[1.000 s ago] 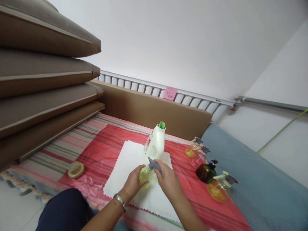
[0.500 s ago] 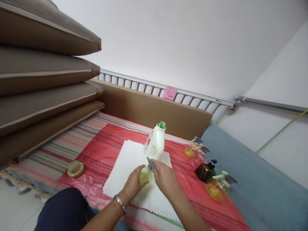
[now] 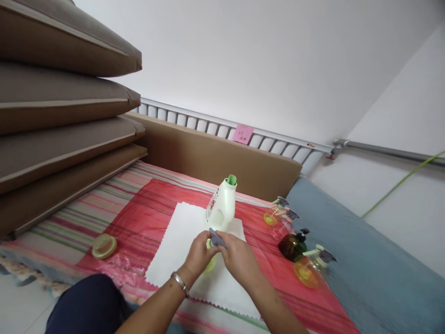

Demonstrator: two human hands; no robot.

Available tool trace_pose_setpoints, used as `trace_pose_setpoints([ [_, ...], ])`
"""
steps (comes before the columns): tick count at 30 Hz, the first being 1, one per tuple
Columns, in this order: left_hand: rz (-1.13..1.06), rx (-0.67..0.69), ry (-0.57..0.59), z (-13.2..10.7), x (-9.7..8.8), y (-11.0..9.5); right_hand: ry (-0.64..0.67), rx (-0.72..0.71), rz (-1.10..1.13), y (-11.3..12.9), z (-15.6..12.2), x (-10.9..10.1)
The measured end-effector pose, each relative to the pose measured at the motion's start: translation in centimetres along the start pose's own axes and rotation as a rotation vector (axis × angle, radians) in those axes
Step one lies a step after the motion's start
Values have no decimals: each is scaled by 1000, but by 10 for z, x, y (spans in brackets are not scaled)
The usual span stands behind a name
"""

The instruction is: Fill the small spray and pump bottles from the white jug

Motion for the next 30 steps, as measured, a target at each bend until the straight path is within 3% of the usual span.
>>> trace_pose_setpoints([
  [4, -87, 36, 171, 3, 0, 0, 14, -23, -1, -7, 2, -1],
  [10, -34, -74, 32, 3, -4, 6, 19, -32, -10, -5, 5, -2],
  [15, -132, -52, 262, 11, -3, 5, 25, -56, 30, -9, 8, -4],
  [17, -138, -52, 298, 11, -3, 6, 20, -53, 60, -11, 9, -4],
  [22, -55, -91, 136, 10, -6, 14, 20, -35, 82, -10, 12, -5],
  [27, -98, -38, 244, 12, -4, 12, 10, -27, 73, -11, 11, -5],
  [30, -70, -42, 181, 11, -6, 11, 10, -24, 81, -11, 11, -4],
])
Point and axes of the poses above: each hand's wrist, its own z-axis towards the middle knuckle, its own x-axis out of the palm, y = z × x, the point moved 5 cm from there along z, towards the middle knuckle, and after that the axes turned 6 degrees about -y, right-handed, at the moved point
